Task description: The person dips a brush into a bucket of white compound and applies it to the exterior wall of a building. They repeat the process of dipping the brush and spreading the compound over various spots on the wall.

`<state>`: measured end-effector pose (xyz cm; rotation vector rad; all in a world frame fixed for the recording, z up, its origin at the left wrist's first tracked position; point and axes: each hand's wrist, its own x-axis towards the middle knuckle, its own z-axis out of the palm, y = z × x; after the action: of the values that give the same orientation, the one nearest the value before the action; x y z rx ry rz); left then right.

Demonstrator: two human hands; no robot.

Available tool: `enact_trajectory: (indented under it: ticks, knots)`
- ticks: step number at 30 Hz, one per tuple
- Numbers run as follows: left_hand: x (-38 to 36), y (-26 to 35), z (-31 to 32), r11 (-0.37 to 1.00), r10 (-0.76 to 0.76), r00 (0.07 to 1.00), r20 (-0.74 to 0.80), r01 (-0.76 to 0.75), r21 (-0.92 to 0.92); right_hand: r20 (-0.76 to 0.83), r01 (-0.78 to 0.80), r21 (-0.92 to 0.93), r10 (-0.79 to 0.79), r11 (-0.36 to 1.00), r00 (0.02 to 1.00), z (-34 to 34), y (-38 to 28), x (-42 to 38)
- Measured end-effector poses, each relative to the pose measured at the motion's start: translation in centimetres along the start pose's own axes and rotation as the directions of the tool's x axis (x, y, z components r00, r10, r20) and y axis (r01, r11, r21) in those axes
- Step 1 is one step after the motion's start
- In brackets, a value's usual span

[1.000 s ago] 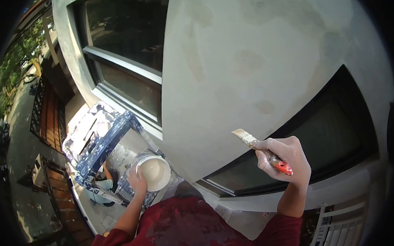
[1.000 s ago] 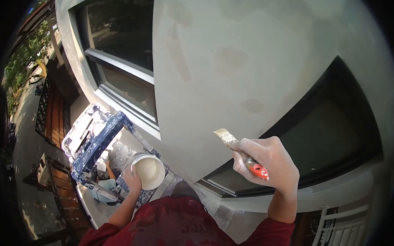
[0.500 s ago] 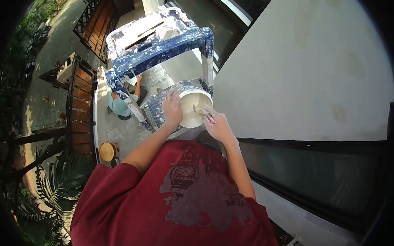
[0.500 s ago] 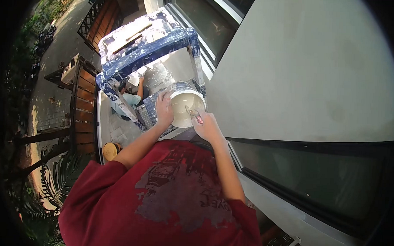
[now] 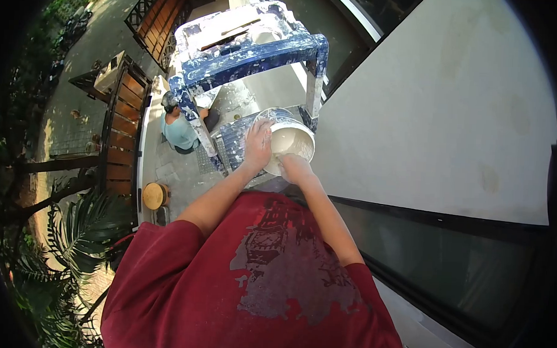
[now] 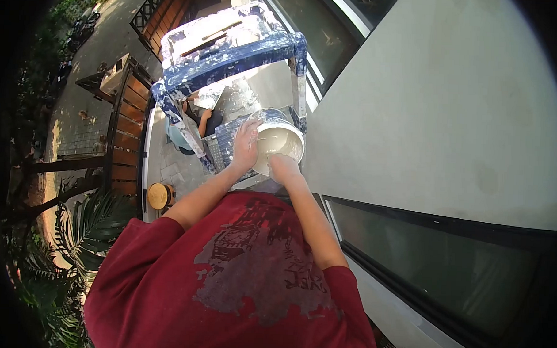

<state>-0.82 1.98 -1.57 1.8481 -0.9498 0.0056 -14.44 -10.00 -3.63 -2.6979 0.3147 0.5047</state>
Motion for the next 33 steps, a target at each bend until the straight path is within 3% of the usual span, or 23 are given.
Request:
enact_trajectory:
  ticks: [2, 6, 8, 9, 11, 12, 14, 15, 17, 22, 24, 26, 27, 30, 33]
  knots:
    - [-0.1, 0.2, 0.1, 1.000, 0.000, 1.000, -0.013, 0.000, -0.004, -0.231, -0.008, 0.138, 0.040, 0.990, 0.972, -2.9, -1.6, -1.9]
    - [-0.3, 0.4, 0.1, 1.000, 0.011, 1.000, -0.007, -0.011, -0.006, -0.355, -0.077, 0.268, 0.173, 0.960, 0.919, -3.1, -1.4, -2.4]
    - [-0.2, 0.3, 0.1, 1.000, 0.007, 1.000, -0.010, -0.007, 0.006, -0.428, -0.005, 0.508, 0.258, 0.861, 0.866, -2.3, -0.7, -2.9]
    - [-0.2, 0.2, 0.1, 1.000, 0.000, 1.000, -0.019, 0.000, 0.016, -0.429, -0.003, 0.508, 0.256, 0.862, 0.866, -2.0, -0.2, -3.3]
    - [-0.1, 0.5, 0.0, 1.000, -0.010, 1.000, -0.020, 0.011, 0.013, -0.218, 0.057, 0.944, 0.483, 0.325, 0.848, -2.5, 0.2, -5.0]
    - [0.0, 0.6, 0.0, 1.000, -0.020, 1.000, -0.018, 0.021, 0.009, -0.221, 0.060, 0.943, 0.483, 0.326, 0.847, -2.9, 0.5, -6.2]
    - [0.0, 0.6, 0.1, 1.000, -0.023, 1.000, -0.021, 0.023, 0.007, -0.072, 0.193, 0.964, 0.521, -0.182, 0.850, -4.2, 0.6, -8.9]
    - [0.0, 0.6, 0.3, 1.000, -0.030, 0.999, -0.024, 0.030, 0.005, -0.082, 0.204, 0.963, 0.528, -0.178, 0.845, -4.3, 0.9, -9.9]
    - [0.1, 0.6, 0.4, 1.000, -0.026, 0.999, -0.027, 0.026, 0.008, -0.126, 0.352, 0.845, 0.489, -0.402, 0.863, -4.3, 1.2, -11.9]
    - [0.0, -0.1, 1.0, 0.998, 0.007, 0.997, -0.071, -0.003, 0.062, -0.276, 0.523, 0.684, 0.483, -0.509, 0.831, -5.7, 0.0, -15.9]
    - [0.0, 0.0, 0.9, 0.998, 0.008, 0.998, -0.066, -0.004, 0.063, -0.373, 0.598, 0.609, 0.478, -0.520, 0.795, -6.6, 0.1, -16.9]
    - [-0.2, -0.2, 0.9, 0.996, 0.016, 0.998, -0.057, -0.011, 0.089, -0.373, 0.643, 0.603, 0.545, -0.473, 0.751, -9.0, -1.2, -18.5]
    - [-0.1, 0.2, 0.6, 0.995, 0.029, 0.999, -0.043, -0.025, 0.093, -0.376, 0.676, 0.595, 0.592, -0.435, 0.713, -11.1, -1.0, -19.0]
    - [-0.4, 0.8, 0.7, 0.994, 0.045, 0.999, -0.030, -0.042, 0.097, -0.636, 0.800, 0.559, 0.507, -0.217, 0.582, -17.4, -0.6, -22.2]
    - [-1.5, 1.4, 0.4, 0.996, 0.041, 0.999, -0.025, -0.039, 0.077, -0.823, 0.895, 0.432, 0.455, 0.112, 0.340, -25.0, -1.8, -26.6]
